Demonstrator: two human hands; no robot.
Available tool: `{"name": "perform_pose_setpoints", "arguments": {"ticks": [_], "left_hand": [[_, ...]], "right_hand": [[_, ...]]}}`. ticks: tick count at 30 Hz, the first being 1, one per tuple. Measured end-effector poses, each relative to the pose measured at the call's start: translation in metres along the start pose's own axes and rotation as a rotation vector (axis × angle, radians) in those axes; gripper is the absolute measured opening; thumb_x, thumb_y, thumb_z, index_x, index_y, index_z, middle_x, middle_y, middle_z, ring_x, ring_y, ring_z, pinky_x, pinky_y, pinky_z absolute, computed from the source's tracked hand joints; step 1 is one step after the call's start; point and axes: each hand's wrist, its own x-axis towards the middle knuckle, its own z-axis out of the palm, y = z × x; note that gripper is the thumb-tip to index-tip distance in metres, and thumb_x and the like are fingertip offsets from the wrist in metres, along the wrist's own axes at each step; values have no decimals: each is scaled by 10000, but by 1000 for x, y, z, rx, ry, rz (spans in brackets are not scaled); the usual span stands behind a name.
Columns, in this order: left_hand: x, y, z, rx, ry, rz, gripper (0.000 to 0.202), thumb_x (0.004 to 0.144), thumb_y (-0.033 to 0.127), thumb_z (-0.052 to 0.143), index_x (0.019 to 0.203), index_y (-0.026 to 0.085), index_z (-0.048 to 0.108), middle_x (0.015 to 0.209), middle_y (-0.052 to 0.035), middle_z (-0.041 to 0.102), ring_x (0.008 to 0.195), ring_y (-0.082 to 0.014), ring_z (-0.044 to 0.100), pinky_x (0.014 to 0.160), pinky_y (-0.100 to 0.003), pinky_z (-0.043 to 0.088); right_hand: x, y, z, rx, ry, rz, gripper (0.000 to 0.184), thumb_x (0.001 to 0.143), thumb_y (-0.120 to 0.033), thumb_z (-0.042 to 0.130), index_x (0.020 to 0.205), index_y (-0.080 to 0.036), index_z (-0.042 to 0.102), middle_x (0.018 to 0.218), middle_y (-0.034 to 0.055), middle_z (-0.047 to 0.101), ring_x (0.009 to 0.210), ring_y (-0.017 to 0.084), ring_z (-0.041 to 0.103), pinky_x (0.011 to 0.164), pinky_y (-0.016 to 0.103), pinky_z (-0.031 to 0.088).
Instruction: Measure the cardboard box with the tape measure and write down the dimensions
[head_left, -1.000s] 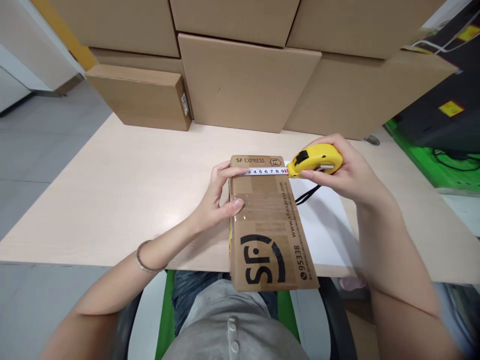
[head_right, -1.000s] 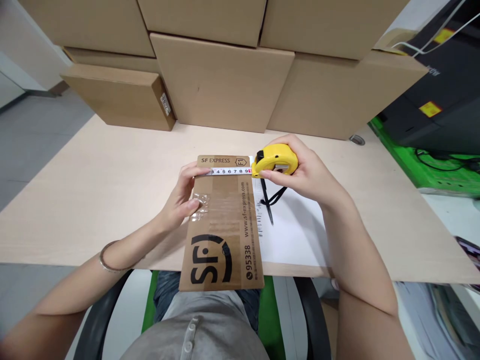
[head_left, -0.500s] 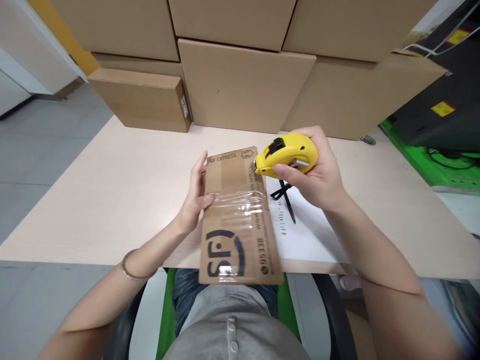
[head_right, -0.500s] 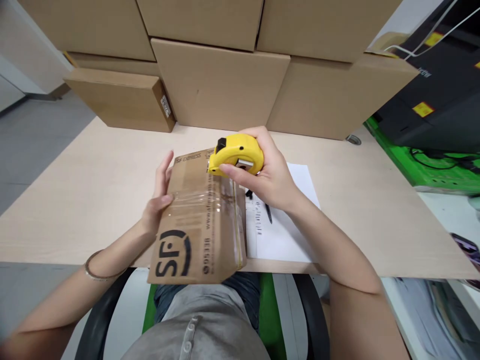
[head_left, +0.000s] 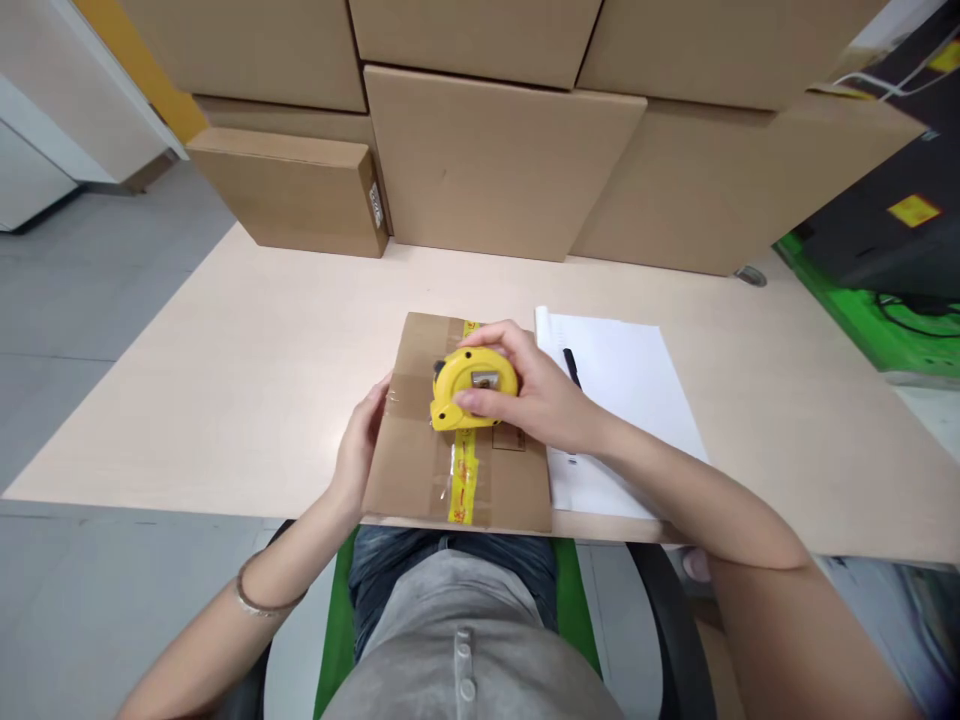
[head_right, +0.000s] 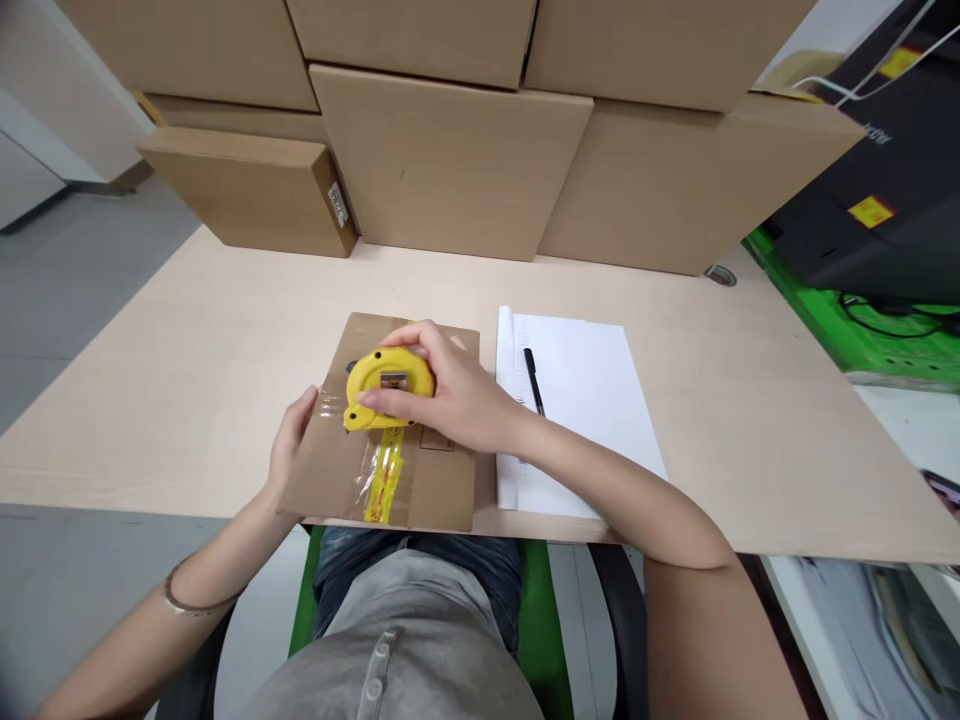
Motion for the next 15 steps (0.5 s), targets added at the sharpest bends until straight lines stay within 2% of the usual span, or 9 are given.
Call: {"name": "perform_pose_setpoints", "arguments": {"ticks": [3, 6, 7, 9, 11, 13, 15], "left_hand": [[-3, -2, 12, -44, -24, 21, 503, 949, 601, 632, 1281, 241, 742, 1431, -45, 736, 1462, -352, 585, 1238, -487, 474], [-4, -4, 15, -31, -34, -2, 535, 916, 503, 685, 1389, 252, 675, 1496, -39, 692, 1468, -342, 576, 1237, -471, 465], [-4, -5, 14, -30, -37, -24, 554, 911, 485, 689, 1414, 254, 653, 1493, -43, 690, 1447, -344, 593, 1214, -473, 484], [-5, -7, 12, -29, -43, -58, 578, 921, 494, 673, 1448, 265, 619, 1489, -49, 687, 1402, -350, 626, 1154, -476, 528], [-5, -9, 9, -11, -45, -57, 573, 929, 521, 658, 1447, 279, 614, 1481, -48, 687, 1375, -350, 641, 1098, -461, 561], [-5, -11, 7, 9, -45, -46, 559, 933, 530, 654, 1435, 284, 625, 1479, -42, 684, 1376, -343, 636, 1081, -440, 565], [-5, -12, 5, 13, -43, -41, 560, 930, 530, 659, 1431, 279, 636, 1468, -41, 689, 1367, -340, 636, 1070, -423, 566]], "right_hand": [[5, 6, 6, -302, 35, -95, 480, 884, -684, 738, 1095, -286, 571, 1197, 71, 742, 1174, 307, 649, 1071, 544, 469], [7, 6, 2, -545, 107, -191, 489, 956, -747, 586, 1040, -265, 595, 1227, 114, 727, 1248, 339, 601, 1170, 592, 356], [6, 6, -4, -588, 140, -199, 511, 971, -763, 540, 1031, -258, 593, 1255, 135, 714, 1279, 344, 589, 1185, 583, 347], [-1, 7, -21, -624, 231, -173, 537, 992, -776, 460, 1002, -249, 563, 1244, 173, 691, 1248, 345, 608, 1126, 544, 417], [-14, 12, -45, -676, 354, -38, 517, 1006, -765, 413, 945, -262, 518, 1058, 151, 692, 1040, 327, 662, 936, 493, 501], [-33, 21, -69, -833, 428, 258, 490, 1025, -729, 385, 853, -282, 486, 806, 82, 640, 799, 298, 641, 790, 454, 484], [-53, 33, -84, -995, 342, 556, 535, 1040, -705, 344, 733, -284, 466, 664, 75, 587, 714, 309, 626, 738, 445, 454]]}}
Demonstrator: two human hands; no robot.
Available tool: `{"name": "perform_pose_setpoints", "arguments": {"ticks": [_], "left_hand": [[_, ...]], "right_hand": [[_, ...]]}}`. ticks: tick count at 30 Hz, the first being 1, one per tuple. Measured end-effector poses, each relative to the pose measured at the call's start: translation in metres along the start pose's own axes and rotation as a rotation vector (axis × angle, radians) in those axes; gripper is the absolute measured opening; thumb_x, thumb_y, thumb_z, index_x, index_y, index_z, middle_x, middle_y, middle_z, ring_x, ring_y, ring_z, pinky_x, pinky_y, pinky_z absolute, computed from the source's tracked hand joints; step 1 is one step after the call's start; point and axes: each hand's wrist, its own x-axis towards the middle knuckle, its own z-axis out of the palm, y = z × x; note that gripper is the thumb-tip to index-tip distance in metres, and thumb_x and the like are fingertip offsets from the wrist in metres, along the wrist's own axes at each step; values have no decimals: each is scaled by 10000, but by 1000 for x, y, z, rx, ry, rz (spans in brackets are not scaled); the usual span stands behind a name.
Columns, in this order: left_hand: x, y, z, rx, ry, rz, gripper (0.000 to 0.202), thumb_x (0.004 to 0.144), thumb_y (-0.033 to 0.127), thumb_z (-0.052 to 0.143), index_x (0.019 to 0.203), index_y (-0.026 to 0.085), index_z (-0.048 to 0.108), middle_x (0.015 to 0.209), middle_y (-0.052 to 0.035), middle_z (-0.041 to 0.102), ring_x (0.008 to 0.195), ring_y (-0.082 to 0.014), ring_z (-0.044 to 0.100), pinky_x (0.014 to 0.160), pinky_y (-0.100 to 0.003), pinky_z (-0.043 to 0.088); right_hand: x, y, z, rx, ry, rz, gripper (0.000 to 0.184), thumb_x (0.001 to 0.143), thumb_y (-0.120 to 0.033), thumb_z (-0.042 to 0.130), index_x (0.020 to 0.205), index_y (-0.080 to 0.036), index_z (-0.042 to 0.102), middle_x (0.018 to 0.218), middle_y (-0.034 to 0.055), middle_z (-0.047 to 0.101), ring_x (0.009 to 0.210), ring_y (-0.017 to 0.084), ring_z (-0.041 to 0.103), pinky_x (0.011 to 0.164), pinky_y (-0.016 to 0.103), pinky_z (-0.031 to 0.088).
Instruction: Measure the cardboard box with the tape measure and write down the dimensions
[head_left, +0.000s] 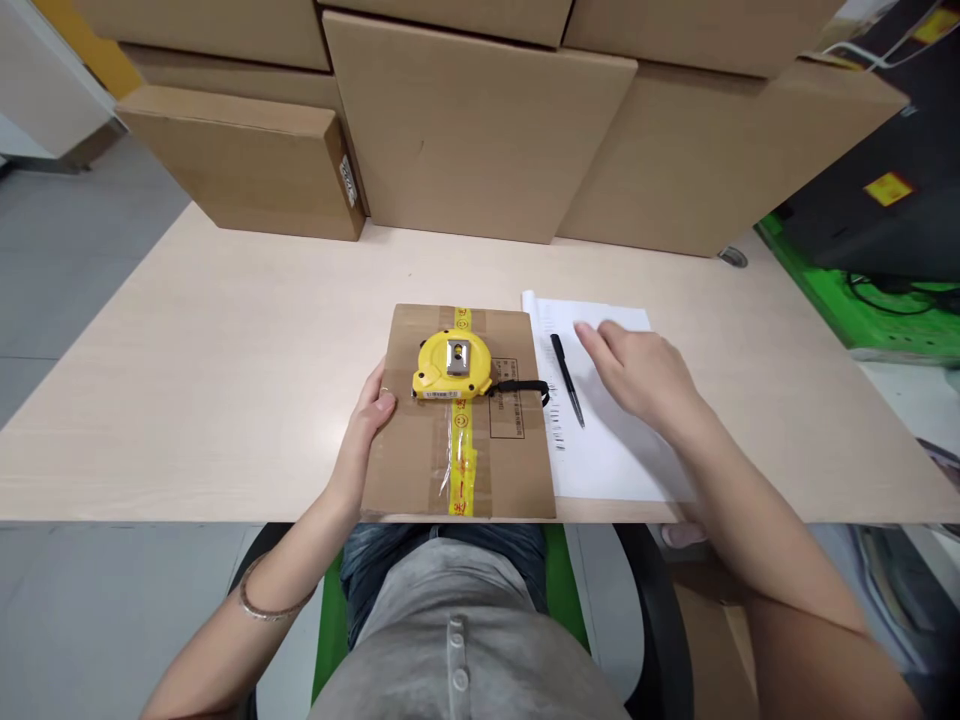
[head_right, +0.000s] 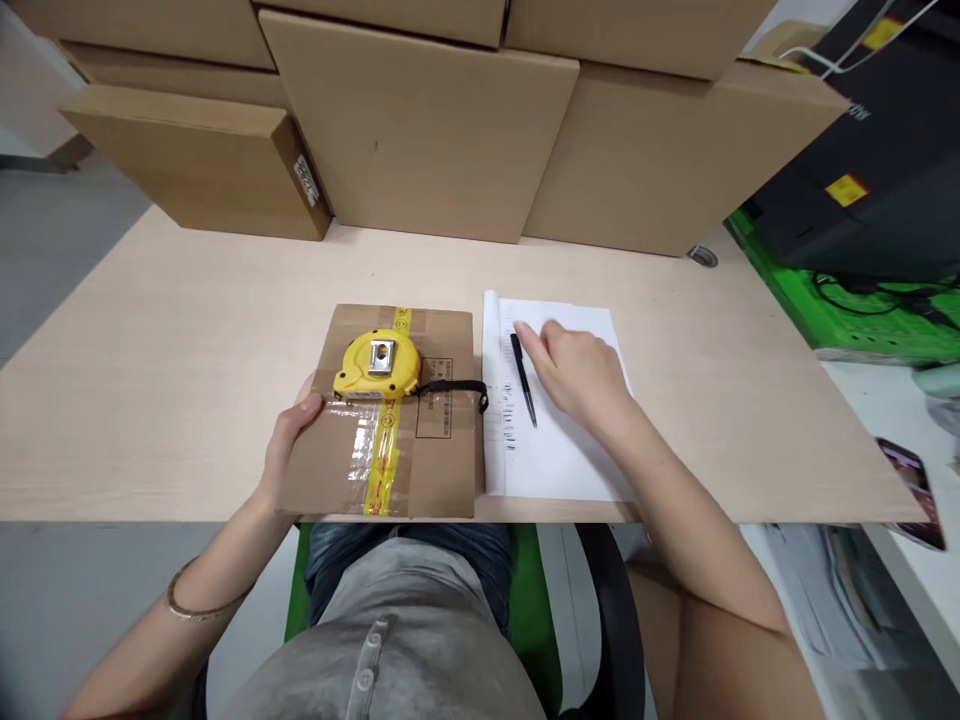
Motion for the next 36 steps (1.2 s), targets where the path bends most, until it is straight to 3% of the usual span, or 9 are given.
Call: {"name": "perform_pose_setpoints", "arguments": {"ticks": [4, 8, 10, 12, 15, 18, 21, 28, 36], "left_hand": [[0, 0, 0, -25, 11, -27, 617, 904, 544, 683, 1461, 285, 626, 1425, -44, 715, 1296, -346, 677, 1002, -420, 596], [-1, 4, 3, -46, 45, -51, 614, 873, 539, 719, 1422, 274, 648, 1389, -47, 738, 1283, -356, 693, 1036, -444, 597], [-1, 5, 4, -45, 65, -50, 569, 850, 531, 747, 1348, 264, 683, 1354, -44, 756, 1286, -359, 697, 1049, -444, 595], [-1, 6, 4, -45, 76, -41, 538, 827, 540, 768, 1282, 260, 706, 1325, -41, 770, 1292, -366, 697, 1053, -448, 597], [-1, 5, 3, -46, 68, -40, 524, 842, 549, 757, 1279, 265, 712, 1329, -41, 771, 1303, -365, 695, 1057, -448, 599], [-1, 3, 1, -43, 43, -25, 523, 891, 536, 718, 1342, 272, 698, 1369, -47, 754, 1311, -353, 691, 1057, -438, 599], [-1, 1, 0, -31, 32, 4, 501, 919, 532, 693, 1350, 277, 697, 1399, -44, 738, 1313, -344, 688, 1053, -425, 599], [-2, 2, 0, -41, 50, -1, 446, 914, 524, 707, 1283, 273, 727, 1370, -40, 754, 1317, -335, 688, 1059, -423, 594], [-3, 2, 0, -41, 38, 3, 460, 911, 524, 716, 1300, 280, 725, 1376, -33, 749, 1348, -337, 668, 1079, -414, 586]], "right_hand": [[-19, 27, 21, -146, -292, 28, 561, 1036, -674, 385, 663, -268, 489, 619, 98, 629, 675, 319, 652, 659, 397, 398], [-35, 37, 35, -137, -360, -21, 403, 1064, -517, 419, 777, -249, 510, 688, 74, 671, 693, 272, 646, 643, 360, 366], [-41, 46, 35, 38, -379, -48, 414, 1077, -522, 401, 797, -244, 529, 703, 48, 657, 686, 225, 620, 654, 343, 402], [-48, 54, 36, 375, -379, -42, 465, 1072, -605, 394, 849, -240, 576, 691, 18, 630, 627, 176, 568, 634, 320, 435], [-63, 60, 41, 821, -377, 28, 455, 960, -688, 601, 888, -239, 594, 662, -10, 629, 515, 126, 498, 508, 280, 411], [-77, 57, 48, 902, -441, 63, 425, 810, -570, 842, 802, -238, 577, 661, 6, 679, 525, 122, 567, 462, 243, 417], [-85, 52, 54, 900, -527, 68, 371, 805, -485, 862, 757, -222, 604, 676, 36, 728, 591, 139, 652, 559, 259, 523], [-85, 52, 63, 859, -418, 8, 349, 832, -420, 812, 702, -229, 551, 508, -52, 572, 444, 79, 476, 458, 221, 360], [-89, 52, 65, 909, -408, 47, 349, 797, -418, 843, 673, -216, 587, 545, 0, 643, 492, 113, 556, 511, 254, 434]]}}
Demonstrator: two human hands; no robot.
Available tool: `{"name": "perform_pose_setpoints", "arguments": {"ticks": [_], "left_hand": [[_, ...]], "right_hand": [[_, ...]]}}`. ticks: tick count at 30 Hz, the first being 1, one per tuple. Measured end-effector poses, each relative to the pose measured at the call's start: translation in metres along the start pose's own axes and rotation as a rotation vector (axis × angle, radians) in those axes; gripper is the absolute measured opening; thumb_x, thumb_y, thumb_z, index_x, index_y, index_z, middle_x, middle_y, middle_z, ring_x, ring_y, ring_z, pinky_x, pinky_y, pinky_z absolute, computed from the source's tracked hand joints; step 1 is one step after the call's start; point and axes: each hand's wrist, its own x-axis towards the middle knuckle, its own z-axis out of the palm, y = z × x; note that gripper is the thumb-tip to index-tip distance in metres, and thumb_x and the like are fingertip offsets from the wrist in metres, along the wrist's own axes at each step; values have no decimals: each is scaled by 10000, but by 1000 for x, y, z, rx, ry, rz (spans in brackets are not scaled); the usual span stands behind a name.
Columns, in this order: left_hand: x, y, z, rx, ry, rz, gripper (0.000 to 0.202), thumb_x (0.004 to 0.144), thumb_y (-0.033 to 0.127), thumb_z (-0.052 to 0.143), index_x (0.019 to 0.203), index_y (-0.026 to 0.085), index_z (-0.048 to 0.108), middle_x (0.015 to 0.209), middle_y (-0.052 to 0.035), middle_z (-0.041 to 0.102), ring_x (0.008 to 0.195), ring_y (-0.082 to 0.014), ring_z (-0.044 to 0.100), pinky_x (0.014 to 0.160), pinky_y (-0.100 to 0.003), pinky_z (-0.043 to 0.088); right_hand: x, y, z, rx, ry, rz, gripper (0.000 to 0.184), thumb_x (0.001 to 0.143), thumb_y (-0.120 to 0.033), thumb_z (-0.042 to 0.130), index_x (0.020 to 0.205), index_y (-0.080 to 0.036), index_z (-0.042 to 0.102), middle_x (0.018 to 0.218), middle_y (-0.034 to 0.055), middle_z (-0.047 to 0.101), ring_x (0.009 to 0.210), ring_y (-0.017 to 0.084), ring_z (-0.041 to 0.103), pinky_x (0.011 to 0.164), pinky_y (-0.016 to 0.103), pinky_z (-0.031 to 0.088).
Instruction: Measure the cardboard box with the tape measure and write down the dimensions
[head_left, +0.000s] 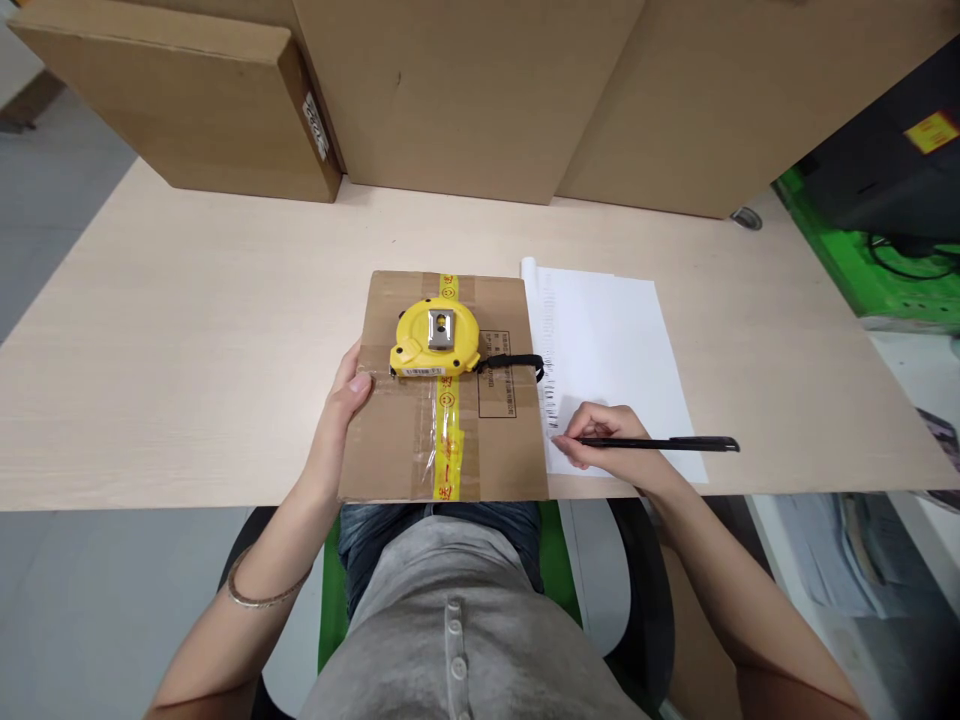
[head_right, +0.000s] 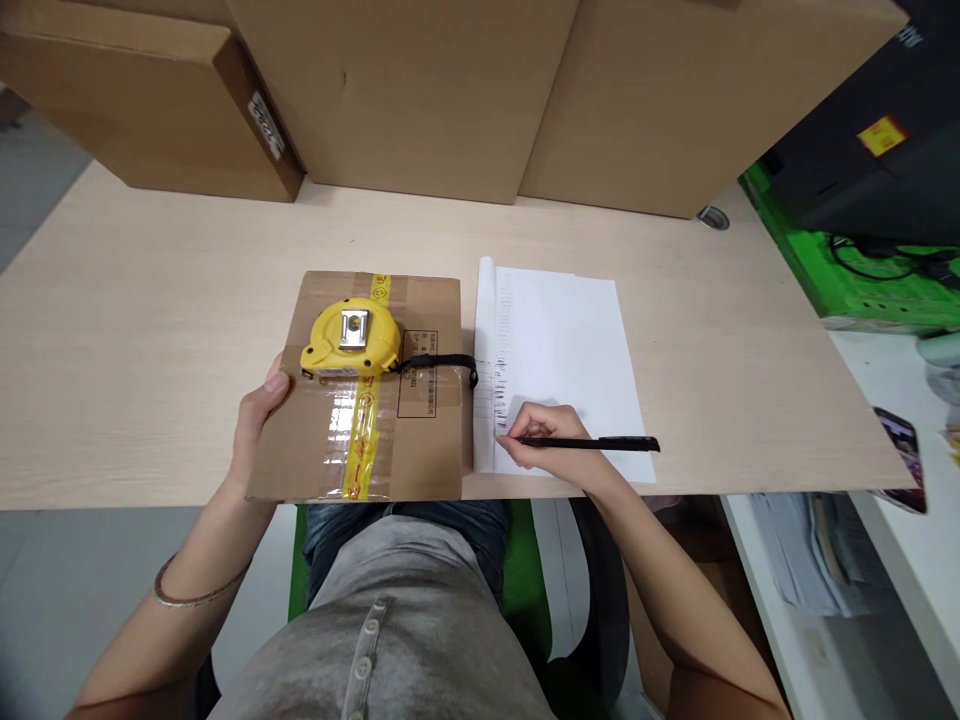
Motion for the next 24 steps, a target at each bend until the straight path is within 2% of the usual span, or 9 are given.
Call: {"name": "perform_pose_setpoints", "arguments": {"ticks": [4, 16, 24], "left_hand": [[0, 0, 0, -5, -5, -4, 459, 918, 523, 709, 1309, 284, 721, 1379, -34, 746, 1345, -338, 670, 1079, -421, 588], [-1, -1, -1, 28, -1, -8, 534, 933, 545, 687, 1397, 281, 684, 1416, -48, 731, 1338, -347, 672, 1075, -441, 587], [-2, 1, 0, 39, -6, 7, 494, 943, 542, 675, 1365, 287, 698, 1437, -43, 721, 1350, -354, 669, 1090, -444, 580]], "right_hand": [[0, 2, 1, -36, 13, -60, 361, 827, -420, 821, 638, -210, 596, 511, -27, 567, 442, 85, 460, 460, 244, 346], [1, 1, 1, -97, -38, -90, 365, 863, -425, 787, 632, -200, 616, 519, -19, 547, 475, 95, 440, 495, 269, 322], [0, -1, 1, -90, -36, -109, 389, 857, -440, 804, 622, -208, 600, 531, -18, 551, 483, 95, 428, 486, 274, 302]]}}
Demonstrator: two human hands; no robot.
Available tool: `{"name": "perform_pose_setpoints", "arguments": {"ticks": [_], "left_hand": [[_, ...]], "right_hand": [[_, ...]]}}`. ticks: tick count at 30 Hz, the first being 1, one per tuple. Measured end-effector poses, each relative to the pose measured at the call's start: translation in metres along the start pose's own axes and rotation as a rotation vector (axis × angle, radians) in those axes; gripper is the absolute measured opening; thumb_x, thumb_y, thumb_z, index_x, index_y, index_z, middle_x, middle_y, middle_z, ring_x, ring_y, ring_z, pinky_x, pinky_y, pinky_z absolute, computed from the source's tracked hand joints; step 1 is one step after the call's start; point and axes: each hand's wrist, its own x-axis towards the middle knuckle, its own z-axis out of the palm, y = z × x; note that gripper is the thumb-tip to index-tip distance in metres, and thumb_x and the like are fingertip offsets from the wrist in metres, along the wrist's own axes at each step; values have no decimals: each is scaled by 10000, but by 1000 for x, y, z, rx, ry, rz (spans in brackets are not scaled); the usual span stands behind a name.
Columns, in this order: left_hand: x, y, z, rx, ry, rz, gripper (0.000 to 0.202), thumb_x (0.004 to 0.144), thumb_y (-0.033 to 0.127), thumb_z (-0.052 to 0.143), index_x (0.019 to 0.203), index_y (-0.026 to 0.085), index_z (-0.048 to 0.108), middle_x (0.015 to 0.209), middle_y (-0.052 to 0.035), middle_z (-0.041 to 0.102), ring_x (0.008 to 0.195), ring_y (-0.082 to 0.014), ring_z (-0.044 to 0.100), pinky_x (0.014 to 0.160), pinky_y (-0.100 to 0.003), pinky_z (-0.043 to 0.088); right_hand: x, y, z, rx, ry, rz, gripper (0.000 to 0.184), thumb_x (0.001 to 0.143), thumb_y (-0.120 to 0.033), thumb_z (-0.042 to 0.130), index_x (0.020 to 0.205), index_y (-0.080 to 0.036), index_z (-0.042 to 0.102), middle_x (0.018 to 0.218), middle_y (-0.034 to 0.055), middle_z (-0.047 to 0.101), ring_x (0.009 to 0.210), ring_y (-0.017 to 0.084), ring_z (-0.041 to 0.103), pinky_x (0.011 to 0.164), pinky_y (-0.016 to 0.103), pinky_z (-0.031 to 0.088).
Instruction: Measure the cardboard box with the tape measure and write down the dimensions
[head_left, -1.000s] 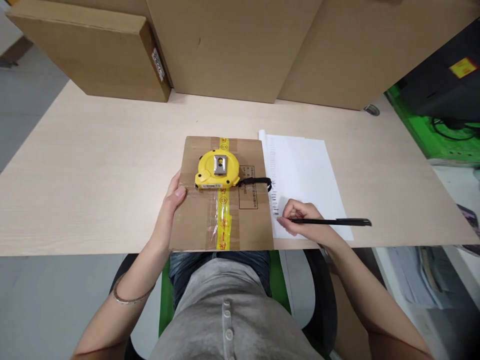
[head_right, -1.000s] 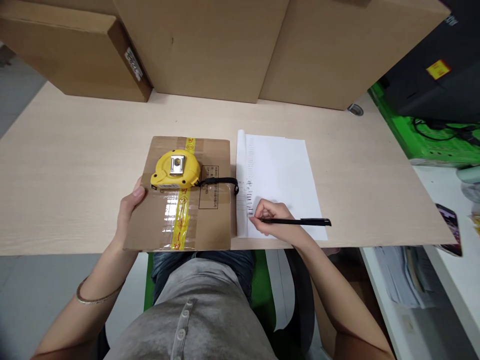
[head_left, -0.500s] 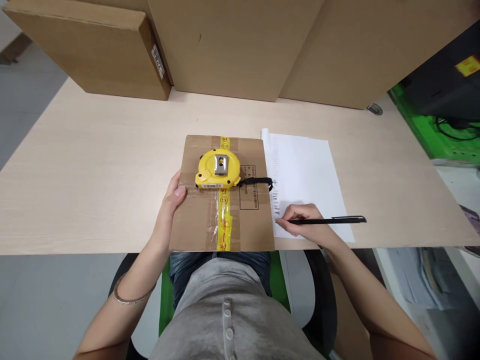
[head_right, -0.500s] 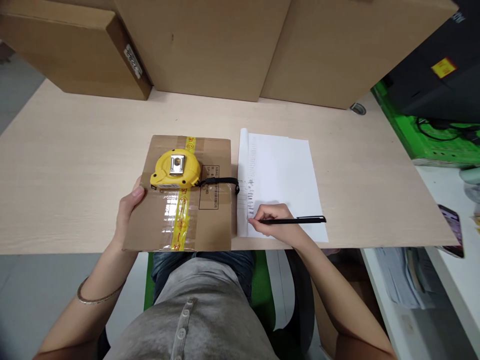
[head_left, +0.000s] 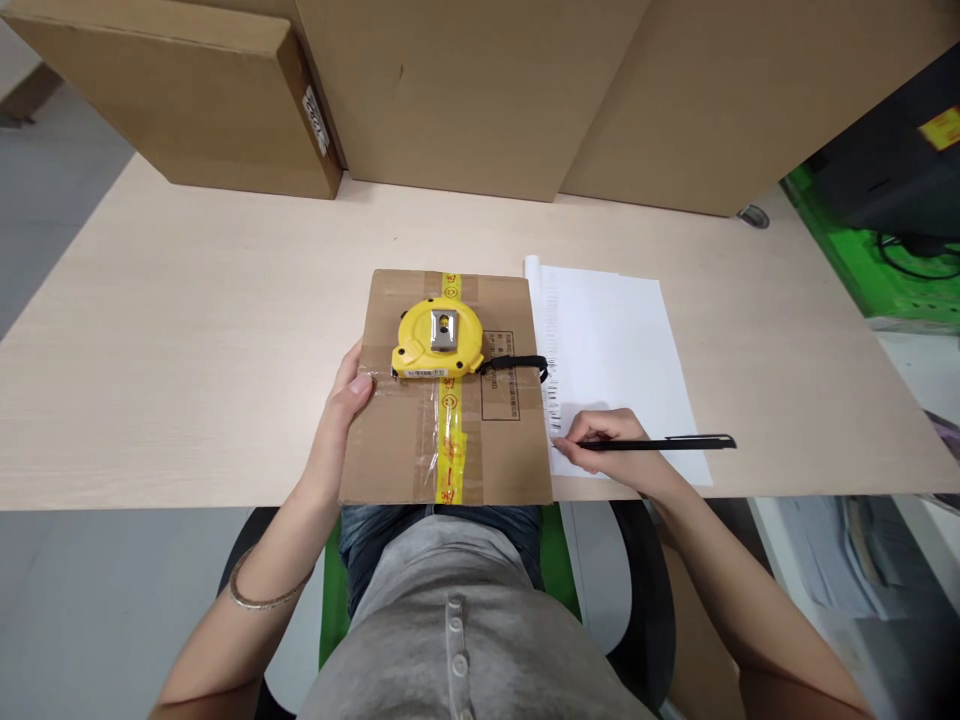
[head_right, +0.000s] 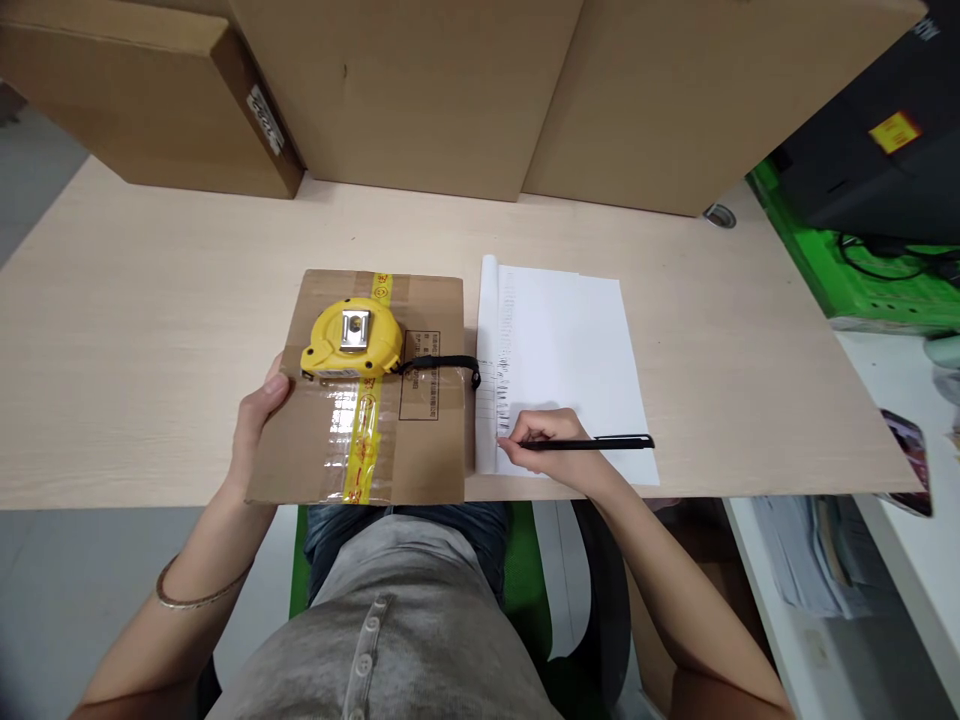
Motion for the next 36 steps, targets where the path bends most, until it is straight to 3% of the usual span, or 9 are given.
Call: {"name": "perform_pose_setpoints", "arguments": {"ticks": [10, 15, 36], "left_hand": [[-1, 0, -1, 3, 16, -19, 484, 946, 547, 667, 1347, 278, 703, 1434, -41, 719, 1385, -351, 635, 1099, -434, 573], [-1, 1, 0, 15, 20, -19, 472, 939, 546, 678, 1331, 286, 714, 1435, -33, 716, 1397, -345, 623, 1118, -430, 556], [-1, -1, -1, -7, 27, -28, 489, 943, 544, 672, 1364, 299, 703, 1433, -22, 716, 1350, -324, 652, 1071, -400, 574]], "right_hand": [[0, -1, -1, 6, 9, 0, 414, 864, -481, 799, 621, -212, 600, 510, -9, 569, 458, 102, 454, 464, 265, 345], [0, 1, -2, -44, 27, -57, 441, 859, -479, 809, 603, -211, 570, 530, -12, 563, 477, 95, 440, 471, 263, 328], [0, 1, -2, -79, 5, -68, 395, 884, -412, 764, 607, -219, 559, 526, -26, 523, 487, 98, 410, 484, 274, 297]]}}
